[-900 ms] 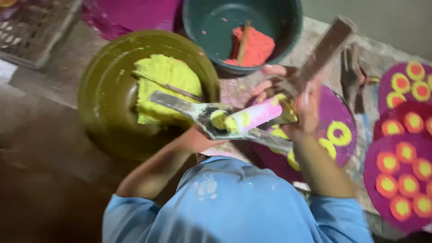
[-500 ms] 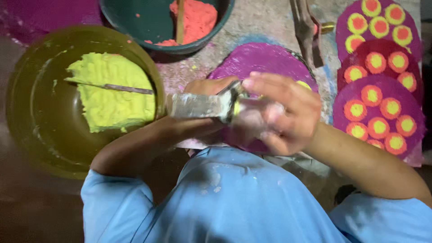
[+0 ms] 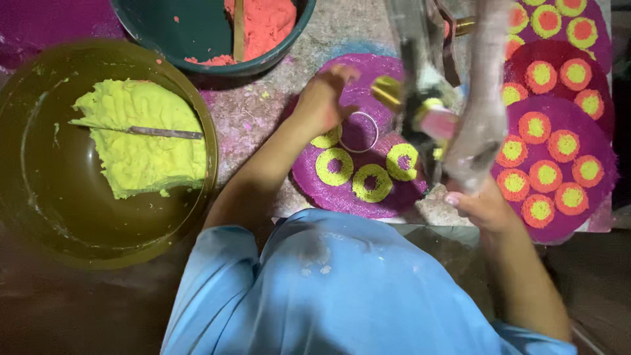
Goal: The person uses a hand-held extruder press to form two-tone paste into flower-ring shapes, depositing them onto round purple trays. They refill the press cylinder with yellow and pink paste from bowls, press out rings one at a time, and stack filled trays on the table.
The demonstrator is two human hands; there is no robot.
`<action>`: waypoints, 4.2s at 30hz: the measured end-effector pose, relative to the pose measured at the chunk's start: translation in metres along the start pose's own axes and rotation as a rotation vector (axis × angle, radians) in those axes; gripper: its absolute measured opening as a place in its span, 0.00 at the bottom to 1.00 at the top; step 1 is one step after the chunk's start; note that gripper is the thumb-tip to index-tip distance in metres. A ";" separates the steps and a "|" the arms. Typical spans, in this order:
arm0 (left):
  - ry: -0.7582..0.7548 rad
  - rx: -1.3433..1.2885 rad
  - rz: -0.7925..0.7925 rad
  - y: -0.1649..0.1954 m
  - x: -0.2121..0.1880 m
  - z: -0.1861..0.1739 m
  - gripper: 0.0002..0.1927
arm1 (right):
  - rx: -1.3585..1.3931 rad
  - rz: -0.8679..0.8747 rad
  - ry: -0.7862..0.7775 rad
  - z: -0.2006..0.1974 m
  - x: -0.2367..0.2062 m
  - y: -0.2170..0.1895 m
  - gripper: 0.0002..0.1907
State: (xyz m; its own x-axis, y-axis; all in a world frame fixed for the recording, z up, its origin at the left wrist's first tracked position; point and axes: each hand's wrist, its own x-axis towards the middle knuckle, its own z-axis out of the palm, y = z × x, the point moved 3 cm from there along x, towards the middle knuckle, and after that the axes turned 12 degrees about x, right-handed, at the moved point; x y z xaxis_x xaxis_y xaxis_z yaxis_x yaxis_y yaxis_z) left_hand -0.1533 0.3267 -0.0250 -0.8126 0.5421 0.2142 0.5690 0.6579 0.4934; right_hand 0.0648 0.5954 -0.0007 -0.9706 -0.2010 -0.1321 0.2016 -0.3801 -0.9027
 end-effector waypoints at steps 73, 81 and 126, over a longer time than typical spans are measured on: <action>0.013 -2.347 0.394 -0.056 0.090 0.127 0.14 | -0.849 0.489 0.080 0.001 0.122 -0.006 0.35; 0.066 -2.377 0.317 -0.047 0.049 0.140 0.13 | -0.769 0.709 0.093 -0.017 0.098 0.016 0.42; 0.211 -0.236 -0.355 -0.019 -0.135 0.075 0.51 | 0.240 -0.021 0.401 -0.063 -0.061 0.081 0.59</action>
State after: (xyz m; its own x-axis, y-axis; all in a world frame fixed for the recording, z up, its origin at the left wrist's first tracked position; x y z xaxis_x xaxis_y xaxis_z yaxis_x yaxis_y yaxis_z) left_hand -0.0449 0.2800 -0.1271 -0.9735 0.1707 0.1523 0.2268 0.6333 0.7400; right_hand 0.1321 0.6333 -0.0917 -0.9393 0.1562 -0.3053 0.1600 -0.5877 -0.7931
